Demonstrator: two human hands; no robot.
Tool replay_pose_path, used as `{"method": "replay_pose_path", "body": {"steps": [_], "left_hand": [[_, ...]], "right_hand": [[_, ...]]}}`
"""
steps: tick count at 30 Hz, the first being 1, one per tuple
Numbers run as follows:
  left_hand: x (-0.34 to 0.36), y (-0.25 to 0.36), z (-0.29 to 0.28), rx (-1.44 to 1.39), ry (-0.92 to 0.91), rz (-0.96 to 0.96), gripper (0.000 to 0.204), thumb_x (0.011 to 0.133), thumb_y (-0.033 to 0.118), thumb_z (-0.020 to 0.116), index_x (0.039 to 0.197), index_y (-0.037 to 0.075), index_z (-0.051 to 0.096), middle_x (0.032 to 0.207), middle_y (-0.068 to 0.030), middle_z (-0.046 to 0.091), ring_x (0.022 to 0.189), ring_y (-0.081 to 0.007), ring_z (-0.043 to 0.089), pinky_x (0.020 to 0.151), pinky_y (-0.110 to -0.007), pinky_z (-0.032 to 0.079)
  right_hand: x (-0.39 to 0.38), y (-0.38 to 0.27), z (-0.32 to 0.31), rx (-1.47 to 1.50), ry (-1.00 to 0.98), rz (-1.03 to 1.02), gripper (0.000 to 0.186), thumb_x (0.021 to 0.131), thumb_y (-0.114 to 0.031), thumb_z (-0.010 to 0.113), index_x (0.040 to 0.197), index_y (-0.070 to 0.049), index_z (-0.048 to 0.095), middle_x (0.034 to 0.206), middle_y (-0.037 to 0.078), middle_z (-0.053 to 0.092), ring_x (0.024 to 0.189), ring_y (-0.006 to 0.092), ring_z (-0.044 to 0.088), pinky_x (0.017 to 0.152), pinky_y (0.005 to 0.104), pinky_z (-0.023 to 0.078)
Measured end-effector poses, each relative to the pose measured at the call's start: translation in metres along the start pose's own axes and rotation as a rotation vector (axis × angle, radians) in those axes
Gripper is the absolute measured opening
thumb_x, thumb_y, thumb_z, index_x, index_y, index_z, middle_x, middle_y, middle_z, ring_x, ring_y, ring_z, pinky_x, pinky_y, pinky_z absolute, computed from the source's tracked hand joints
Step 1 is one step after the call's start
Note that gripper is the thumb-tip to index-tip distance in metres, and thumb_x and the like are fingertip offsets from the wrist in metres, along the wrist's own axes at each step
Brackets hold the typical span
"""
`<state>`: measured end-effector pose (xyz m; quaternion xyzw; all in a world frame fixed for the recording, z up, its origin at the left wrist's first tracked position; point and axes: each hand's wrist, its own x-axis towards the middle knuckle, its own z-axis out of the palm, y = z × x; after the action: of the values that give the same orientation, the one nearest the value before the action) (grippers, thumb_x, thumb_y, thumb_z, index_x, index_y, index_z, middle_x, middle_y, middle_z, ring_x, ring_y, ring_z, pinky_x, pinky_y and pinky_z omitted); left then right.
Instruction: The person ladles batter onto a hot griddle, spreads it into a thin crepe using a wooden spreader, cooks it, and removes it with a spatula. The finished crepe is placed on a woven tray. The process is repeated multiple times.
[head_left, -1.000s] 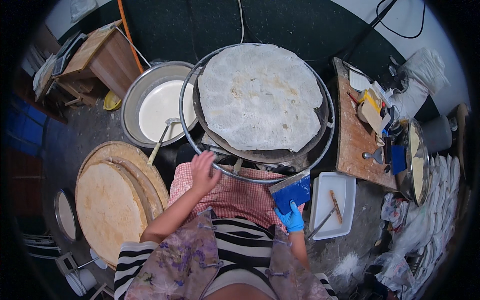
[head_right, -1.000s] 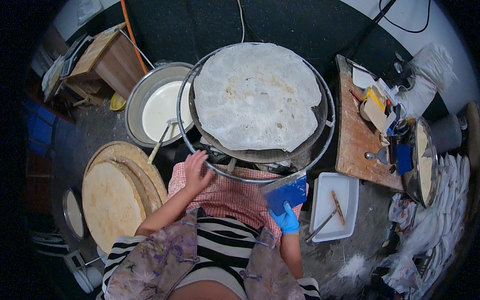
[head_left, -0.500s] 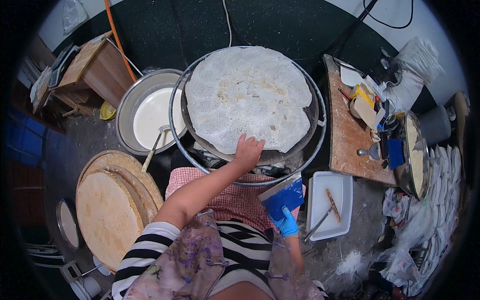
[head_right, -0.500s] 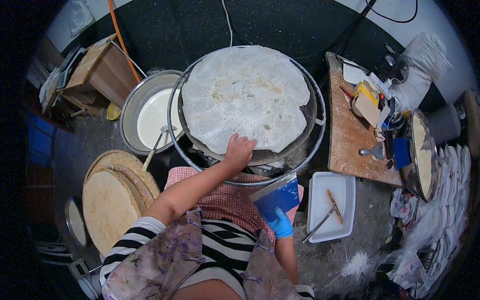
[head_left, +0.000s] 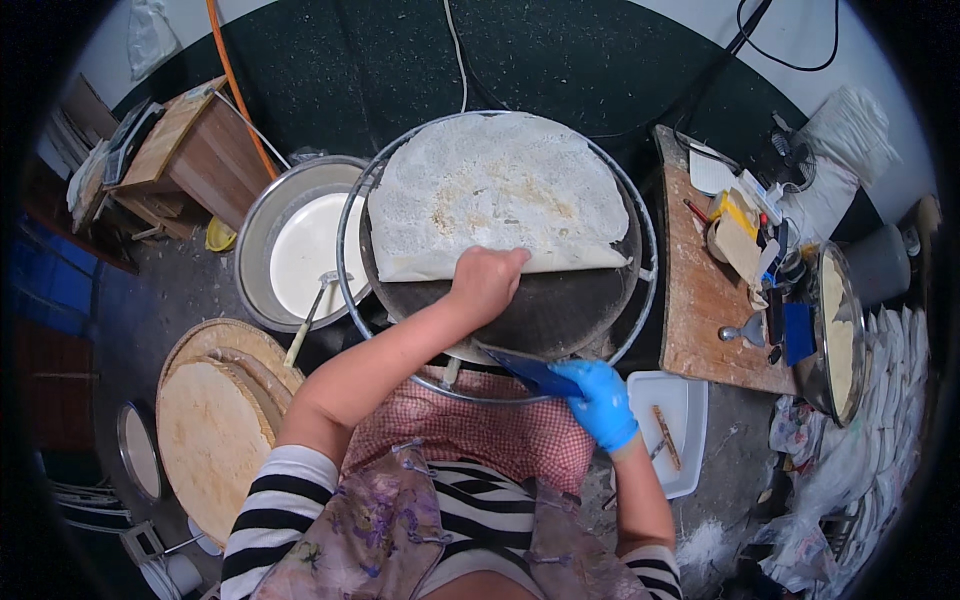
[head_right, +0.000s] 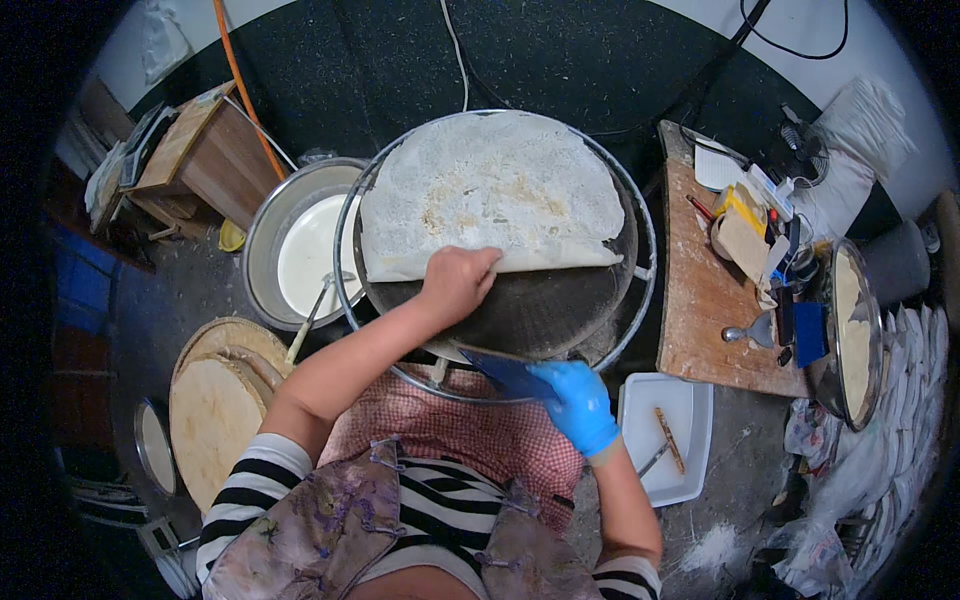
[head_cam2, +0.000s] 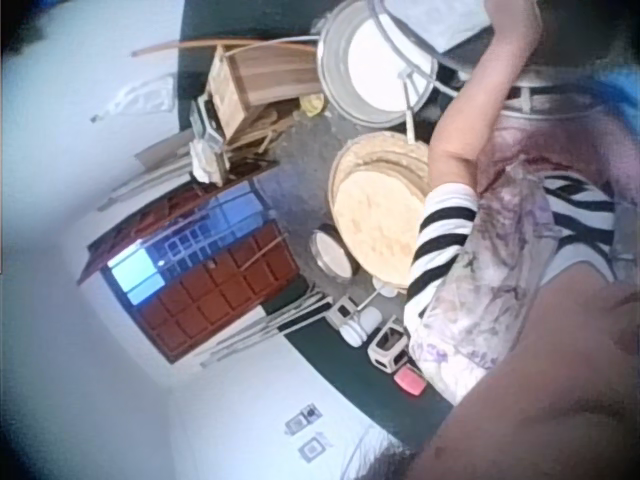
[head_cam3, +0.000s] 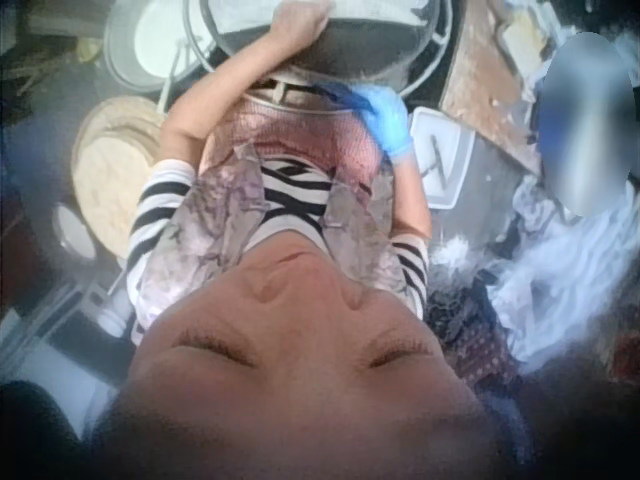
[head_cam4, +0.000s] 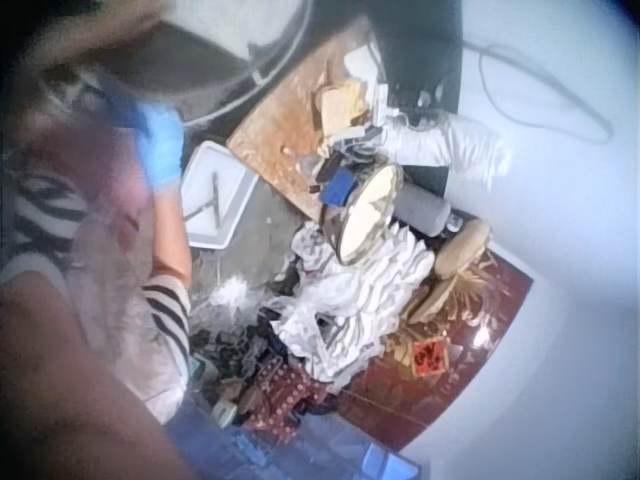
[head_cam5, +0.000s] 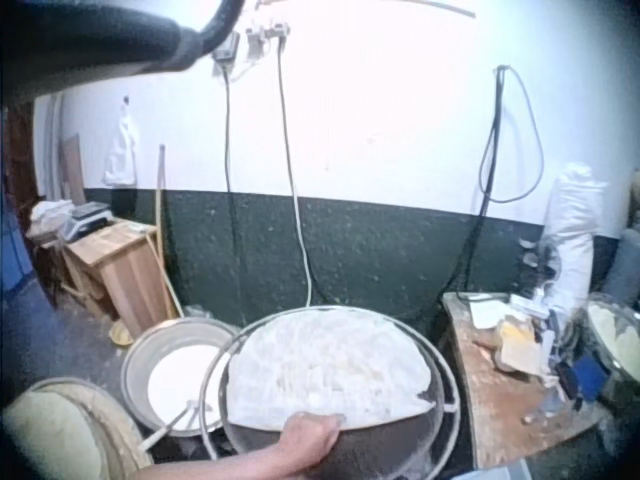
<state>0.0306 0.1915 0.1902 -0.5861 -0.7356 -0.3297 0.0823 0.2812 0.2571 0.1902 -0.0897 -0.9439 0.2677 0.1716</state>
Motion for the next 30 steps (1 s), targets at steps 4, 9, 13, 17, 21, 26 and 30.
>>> {"method": "replay_pose_path", "body": {"steps": [4,9,13,17,21,26,30], "left_hand": [[0.037,-0.009,-0.023,0.017,0.008,0.002,0.022,0.068,0.008,0.063,0.090,0.010,0.060,0.066,-0.0120,0.061,0.062,-0.0307,0.060,0.057,-0.041,0.047],[0.062,-0.018,-0.035,0.056,-0.026,-0.022,0.022,0.068,0.009,0.063,0.091,0.011,0.062,0.069,-0.0112,0.062,0.063,-0.0302,0.061,0.059,-0.040,0.048],[0.066,-0.014,-0.031,0.034,-0.048,-0.017,0.021,0.069,0.010,0.063,0.090,0.010,0.062,0.068,-0.0121,0.062,0.064,-0.0301,0.061,0.059,-0.041,0.047],[0.077,-0.010,-0.033,-0.018,0.019,0.051,0.017,0.072,0.009,0.059,0.089,0.007,0.061,0.067,-0.0119,0.062,0.064,-0.0296,0.061,0.058,-0.039,0.046],[0.096,-0.002,-0.045,0.005,0.104,0.122,0.021,0.069,0.007,0.058,0.089,0.006,0.061,0.068,-0.0093,0.062,0.065,-0.0263,0.061,0.061,-0.036,0.044],[0.109,0.005,-0.069,0.084,0.107,0.160,0.024,0.067,0.008,0.059,0.091,0.007,0.061,0.068,-0.0075,0.061,0.067,-0.0248,0.060,0.062,-0.035,0.042],[0.084,0.007,-0.087,0.078,0.184,0.203,0.023,0.068,0.008,0.060,0.091,0.008,0.061,0.068,-0.0047,0.059,0.064,-0.0234,0.058,0.061,-0.034,0.042]], "right_hand": [[0.064,0.020,0.023,-0.108,-0.059,-0.059,0.037,0.069,0.001,0.054,0.104,-0.009,0.060,0.095,0.014,0.062,0.085,0.0351,0.058,0.077,0.0414,0.046],[0.136,0.040,0.066,-0.184,-0.190,-0.046,0.029,0.076,-0.002,0.049,0.101,-0.009,0.060,0.092,0.017,0.062,0.084,0.0355,0.059,0.073,0.0427,0.047],[0.184,0.059,0.103,-0.201,-0.212,0.084,0.021,0.078,-0.008,0.050,0.095,-0.009,0.060,0.089,0.018,0.062,0.081,0.0349,0.060,0.071,0.0415,0.048],[0.222,0.084,0.136,-0.120,0.017,0.103,0.021,0.080,-0.014,0.050,0.096,-0.006,0.061,0.093,0.017,0.063,0.083,0.0340,0.060,0.073,0.0395,0.047],[0.254,0.104,0.144,-0.186,-0.051,0.233,0.023,0.081,-0.015,0.049,0.098,-0.005,0.061,0.096,0.017,0.063,0.085,0.0329,0.060,0.074,0.0383,0.046],[0.280,0.119,0.138,-0.179,-0.060,0.338,0.025,0.082,-0.016,0.048,0.100,-0.004,0.061,0.099,0.017,0.062,0.088,0.0316,0.060,0.076,0.0369,0.046],[0.280,0.132,0.122,-0.150,-0.040,0.412,0.027,0.084,-0.017,0.047,0.101,-0.003,0.061,0.101,0.017,0.062,0.090,0.0306,0.059,0.078,0.0358,0.046]]}}
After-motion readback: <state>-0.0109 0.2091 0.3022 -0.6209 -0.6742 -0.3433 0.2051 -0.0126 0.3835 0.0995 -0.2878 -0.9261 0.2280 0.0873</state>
